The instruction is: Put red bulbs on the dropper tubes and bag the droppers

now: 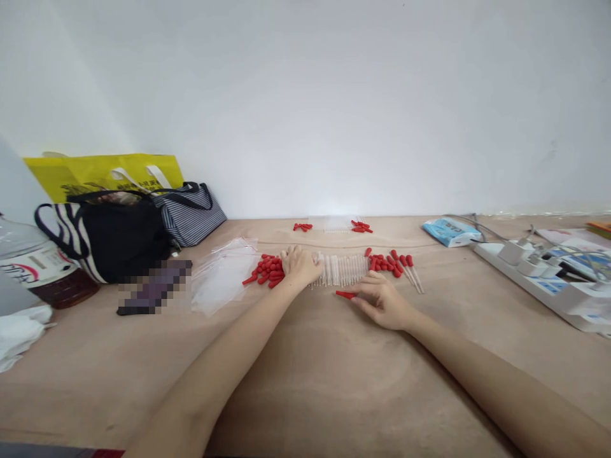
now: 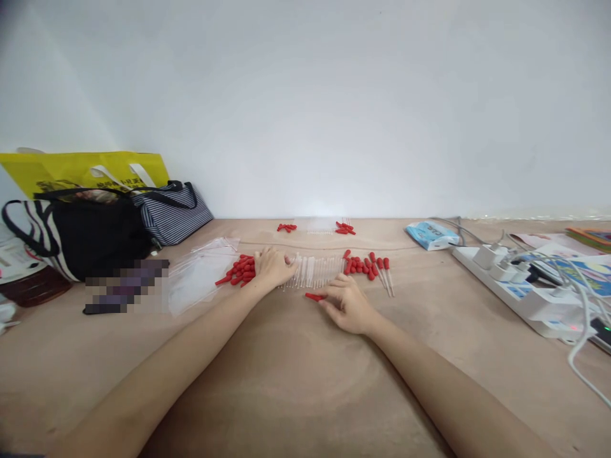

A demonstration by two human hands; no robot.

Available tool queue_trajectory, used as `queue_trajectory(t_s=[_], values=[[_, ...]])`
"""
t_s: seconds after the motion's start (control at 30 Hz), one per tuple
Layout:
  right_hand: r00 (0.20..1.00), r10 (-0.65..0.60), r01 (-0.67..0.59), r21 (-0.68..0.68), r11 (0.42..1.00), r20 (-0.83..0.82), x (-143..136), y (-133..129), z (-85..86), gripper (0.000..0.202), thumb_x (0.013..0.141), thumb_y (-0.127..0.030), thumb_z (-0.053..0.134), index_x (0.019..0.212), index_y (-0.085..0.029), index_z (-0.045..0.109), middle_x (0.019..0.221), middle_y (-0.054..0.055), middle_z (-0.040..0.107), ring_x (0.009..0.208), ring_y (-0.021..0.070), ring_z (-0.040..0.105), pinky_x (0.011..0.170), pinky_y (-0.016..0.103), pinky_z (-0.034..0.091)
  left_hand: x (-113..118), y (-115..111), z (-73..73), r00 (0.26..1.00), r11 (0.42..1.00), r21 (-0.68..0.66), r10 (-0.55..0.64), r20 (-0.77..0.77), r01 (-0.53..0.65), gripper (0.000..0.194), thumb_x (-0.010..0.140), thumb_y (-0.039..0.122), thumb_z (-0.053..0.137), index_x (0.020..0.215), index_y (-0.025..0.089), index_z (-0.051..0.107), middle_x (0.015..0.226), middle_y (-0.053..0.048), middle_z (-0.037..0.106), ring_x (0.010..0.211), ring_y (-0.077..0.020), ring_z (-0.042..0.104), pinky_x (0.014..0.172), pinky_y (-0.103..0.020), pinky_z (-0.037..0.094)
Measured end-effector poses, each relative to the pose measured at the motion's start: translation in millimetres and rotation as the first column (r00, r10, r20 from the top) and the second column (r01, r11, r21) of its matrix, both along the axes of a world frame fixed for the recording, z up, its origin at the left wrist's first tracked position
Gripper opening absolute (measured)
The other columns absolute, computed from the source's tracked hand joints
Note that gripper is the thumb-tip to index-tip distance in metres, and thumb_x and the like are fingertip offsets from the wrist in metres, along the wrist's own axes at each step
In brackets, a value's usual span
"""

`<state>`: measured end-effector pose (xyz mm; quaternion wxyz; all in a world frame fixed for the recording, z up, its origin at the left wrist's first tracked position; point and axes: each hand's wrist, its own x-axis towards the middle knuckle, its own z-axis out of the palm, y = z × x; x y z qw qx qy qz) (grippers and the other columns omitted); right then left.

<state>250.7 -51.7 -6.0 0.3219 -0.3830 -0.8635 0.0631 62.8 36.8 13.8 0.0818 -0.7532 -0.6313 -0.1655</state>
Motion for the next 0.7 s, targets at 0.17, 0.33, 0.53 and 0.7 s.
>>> queue_trajectory(t_s=[0.17, 0.33, 0.53, 0.7], values=[[0.997, -0.023, 0.024, -0.004, 1.000, 0.069, -1, 0, -3.9, 0.026, 0.074, -0.025, 0.054, 0.098, -0.025, 0.063, 0.085, 0.004, 0.062, 0.076, 0.0170, 0.049, 0.069, 0.032, 0.033, 13, 9, 1.0, 0.998, 0.996, -0.071, 0.056, -0.009, -0.056, 0.038, 0.069, 0.047, 0.049, 0.076, 0.015, 0.068, 0.094, -0.014, 0.061, 0.097, -0.0315, 0.047, 0.083, -0.043, 0.028], [0.981, -0.158, 0.156, 0.024, 0.987, 0.115, -14, -4, -0.4, 0.027, 0.075, -0.044, 0.053, 0.091, -0.025, 0.065, 0.077, 0.003, 0.061, 0.074, 0.0163, 0.048, 0.069, 0.033, 0.028, 17, 16, 3.7, 0.995, 0.983, -0.155, 0.100, -0.005, -0.100, 0.042, 0.070, 0.048, 0.047, 0.084, 0.013, 0.067, 0.097, -0.015, 0.063, 0.098, -0.0318, 0.050, 0.084, -0.043, 0.029], [0.954, -0.274, 0.269, 0.056, 0.961, 0.119, -28, -1, -6.8, 0.022, 0.079, -0.038, 0.050, 0.081, -0.023, 0.066, 0.069, 0.003, 0.059, 0.072, 0.0158, 0.047, 0.068, 0.031, 0.027, 19, 20, 5.6, 0.993, 0.974, -0.195, 0.116, 0.014, -0.111, 0.036, 0.070, 0.045, 0.049, 0.078, 0.014, 0.067, 0.092, -0.016, 0.065, 0.094, -0.0327, 0.054, 0.083, -0.044, 0.030], [0.953, -0.279, 0.276, 0.046, 0.960, 0.114, -26, 1, -9.6, 0.017, 0.081, -0.030, 0.049, 0.079, -0.022, 0.064, 0.071, 0.003, 0.058, 0.074, 0.0163, 0.047, 0.067, 0.030, 0.028, 10, 11, 12.2, 0.998, 0.987, -0.157, 0.037, 0.056, -0.028, 0.029, 0.073, 0.039, 0.049, 0.069, 0.015, 0.065, 0.084, -0.014, 0.066, 0.090, -0.0327, 0.055, 0.078, -0.045, 0.033]])
